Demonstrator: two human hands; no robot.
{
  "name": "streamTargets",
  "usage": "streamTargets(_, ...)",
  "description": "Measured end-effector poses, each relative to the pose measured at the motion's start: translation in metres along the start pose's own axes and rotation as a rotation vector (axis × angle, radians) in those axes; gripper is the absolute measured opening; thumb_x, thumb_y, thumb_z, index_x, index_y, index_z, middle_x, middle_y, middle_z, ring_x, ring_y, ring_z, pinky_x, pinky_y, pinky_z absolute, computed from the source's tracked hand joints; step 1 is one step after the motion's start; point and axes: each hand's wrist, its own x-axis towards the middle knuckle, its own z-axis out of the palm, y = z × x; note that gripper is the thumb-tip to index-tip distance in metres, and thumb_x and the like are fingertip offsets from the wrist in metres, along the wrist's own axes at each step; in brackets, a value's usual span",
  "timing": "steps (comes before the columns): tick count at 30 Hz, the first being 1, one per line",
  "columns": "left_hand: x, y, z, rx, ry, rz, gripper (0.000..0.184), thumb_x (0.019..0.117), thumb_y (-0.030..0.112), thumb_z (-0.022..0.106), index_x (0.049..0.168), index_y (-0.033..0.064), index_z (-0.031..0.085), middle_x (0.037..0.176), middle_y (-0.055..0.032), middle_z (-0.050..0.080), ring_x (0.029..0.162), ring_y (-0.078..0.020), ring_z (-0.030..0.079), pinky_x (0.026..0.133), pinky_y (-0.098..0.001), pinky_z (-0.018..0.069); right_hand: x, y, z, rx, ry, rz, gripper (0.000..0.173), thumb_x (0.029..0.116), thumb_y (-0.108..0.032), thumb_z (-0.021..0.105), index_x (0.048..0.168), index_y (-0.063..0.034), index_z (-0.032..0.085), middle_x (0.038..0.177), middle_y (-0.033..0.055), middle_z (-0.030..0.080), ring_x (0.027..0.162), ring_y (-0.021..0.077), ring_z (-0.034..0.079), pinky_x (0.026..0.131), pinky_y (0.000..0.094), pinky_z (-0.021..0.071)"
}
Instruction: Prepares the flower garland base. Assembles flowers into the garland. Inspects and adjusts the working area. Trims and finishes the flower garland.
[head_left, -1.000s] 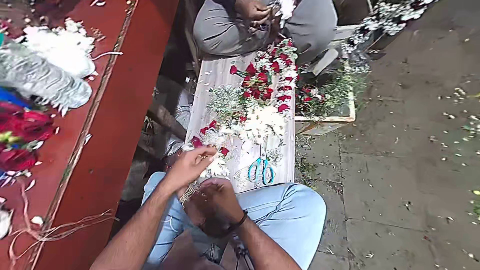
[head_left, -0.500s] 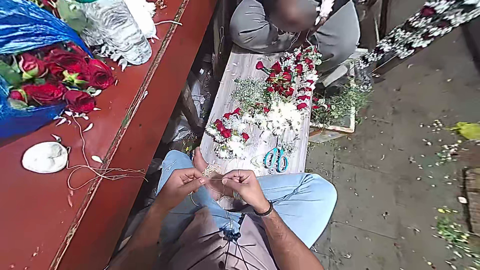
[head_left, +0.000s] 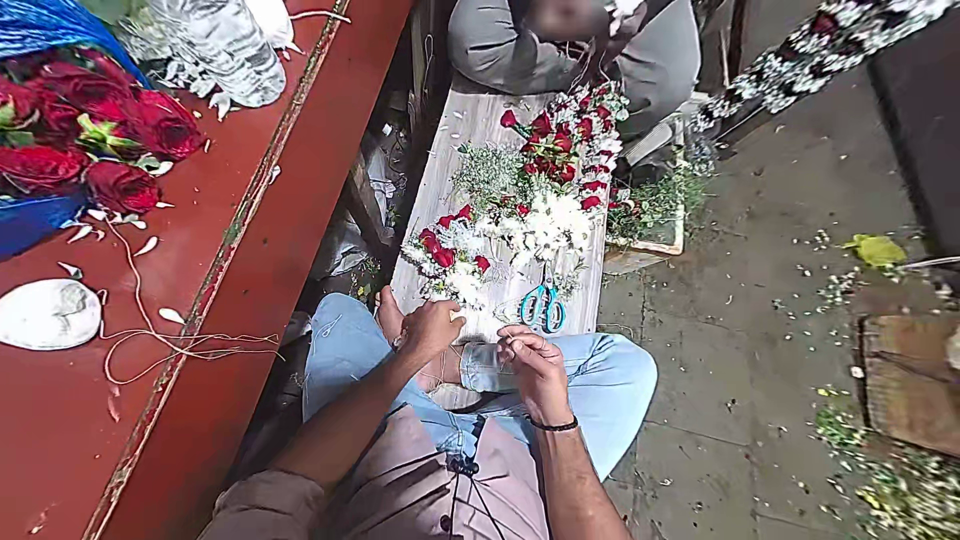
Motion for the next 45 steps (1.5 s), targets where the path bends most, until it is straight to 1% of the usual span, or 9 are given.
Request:
streamTargets(6, 0.021, 0.025, 0.032, 0.244, 0.062, -0.037, 0.062, 0.0964, 0.067, 0.049, 0.123, 0.0161, 0.073, 0.113, -0.0148, 0.074, 0.109, -0.0369, 0.069, 0.091, -0.0628, 0.0520, 0.013, 0.016, -0.017, -0.026, 0.168, 0.050, 0.016, 0.0973, -0.007, 0.061, 0.094, 0.0018, 0.074, 0.086, 0.0119, 0.069, 0.069, 0.0162, 0.062, 0.064, 0.0327, 0.0552)
streamTargets(13, 0.042, 0.019, 0.042, 0.386, 0.197, -0.061, 0.045, 0.1032, 0.044, 0.044, 0.111, 0.0088, 0.072, 0.104, -0.0172, 0.074, 0.102, -0.0394, 0.071, 0.083, -0.0616, 0.0531, 0.010, 0.017, -0.011, -0.056, 0.115, 0.098, 0.015, 0.0961, -0.006, 0.063, 0.092, 0.0027, 0.075, 0.084, 0.0117, 0.070, 0.068, 0.0147, 0.061, 0.062, 0.0304, 0.0528)
streamTargets(19, 0.014, 0.009, 0.024, -0.080, 0.372, 0.067, 0.031, 0.0980, 0.039, 0.055, 0.104, 0.0196, 0.079, 0.083, -0.0022, 0.074, 0.078, -0.0199, 0.070, 0.076, -0.0501, 0.0567, 0.011, 0.016, -0.010, 0.001, 0.132, 0.113, 0.016, 0.0971, -0.007, 0.063, 0.095, 0.0044, 0.074, 0.081, 0.0135, 0.070, 0.067, 0.0163, 0.062, 0.062, 0.0315, 0.0548)
streamTargets(22, -0.004, 0.013, -0.005, -0.432, 0.317, 0.085, 0.022, 0.0933, 0.032, 0.068, 0.090, 0.0122, 0.077, 0.078, 0.0007, 0.071, 0.071, -0.0101, 0.066, 0.072, -0.0360, 0.0565, 0.011, 0.015, -0.008, 0.010, 0.131, 0.125, 0.016, 0.0974, -0.006, 0.063, 0.096, 0.0050, 0.074, 0.083, 0.0143, 0.071, 0.069, 0.0176, 0.065, 0.064, 0.0323, 0.0571)
streamTargets(26, -0.038, 0.019, -0.046, -0.615, 0.290, 0.235, 0.017, 0.0886, 0.025, 0.076, 0.082, 0.0095, 0.076, 0.099, -0.0036, 0.071, 0.095, -0.0136, 0.066, 0.085, -0.0340, 0.0555, 0.007, 0.014, -0.006, -0.016, 0.138, 0.130, 0.015, 0.0972, -0.005, 0.062, 0.097, 0.0048, 0.073, 0.084, 0.0130, 0.070, 0.069, 0.0167, 0.064, 0.064, 0.0319, 0.0570)
streamTargets(31, -0.028, -0.004, -0.064, -0.435, 0.269, 0.273, 0.018, 0.0963, 0.032, 0.068, 0.099, 0.0161, 0.077, 0.114, 0.0036, 0.073, 0.102, -0.0103, 0.069, 0.090, -0.0385, 0.0566, 0.016, 0.020, 0.000, -0.089, 0.128, 0.134, 0.015, 0.0974, -0.006, 0.063, 0.095, 0.0040, 0.074, 0.079, 0.0114, 0.069, 0.064, 0.0141, 0.060, 0.059, 0.0289, 0.0525)
streamTargets(36, -0.029, -0.030, -0.047, -0.583, 0.154, 0.182, 0.021, 0.0962, 0.029, 0.069, 0.100, 0.0102, 0.077, 0.103, -0.0014, 0.077, 0.099, -0.0135, 0.071, 0.096, -0.0413, 0.0545, 0.040, 0.023, 0.010, -0.227, 0.128, 0.219, 0.016, 0.0984, -0.010, 0.064, 0.097, 0.0030, 0.073, 0.084, 0.0123, 0.071, 0.068, 0.0181, 0.064, 0.061, 0.0326, 0.0552)
streamTargets(40, -0.048, -0.033, -0.045, -0.397, -0.087, 0.294, 0.024, 0.0944, 0.028, 0.069, 0.098, 0.0052, 0.075, 0.096, -0.0055, 0.073, 0.090, -0.0132, 0.069, 0.087, -0.0376, 0.0566, 0.073, 0.032, 0.009, -0.296, 0.185, 0.251, 0.017, 0.0993, -0.011, 0.063, 0.098, 0.0026, 0.072, 0.085, 0.0116, 0.072, 0.068, 0.0181, 0.065, 0.059, 0.0325, 0.0549)
streamTargets(45, -0.051, -0.036, -0.044, -0.383, -0.021, 0.336, 0.021, 0.0952, 0.028, 0.068, 0.095, 0.0087, 0.075, 0.093, -0.0014, 0.073, 0.086, -0.0096, 0.068, 0.083, -0.0327, 0.0569, 0.119, 0.059, 0.010, -0.502, 0.002, 0.253, 0.018, 0.1011, -0.012, 0.056, 0.109, -0.0016, 0.068, 0.121, 0.0098, 0.071, 0.078, 0.0149, 0.069, 0.065, 0.0319, 0.0575)
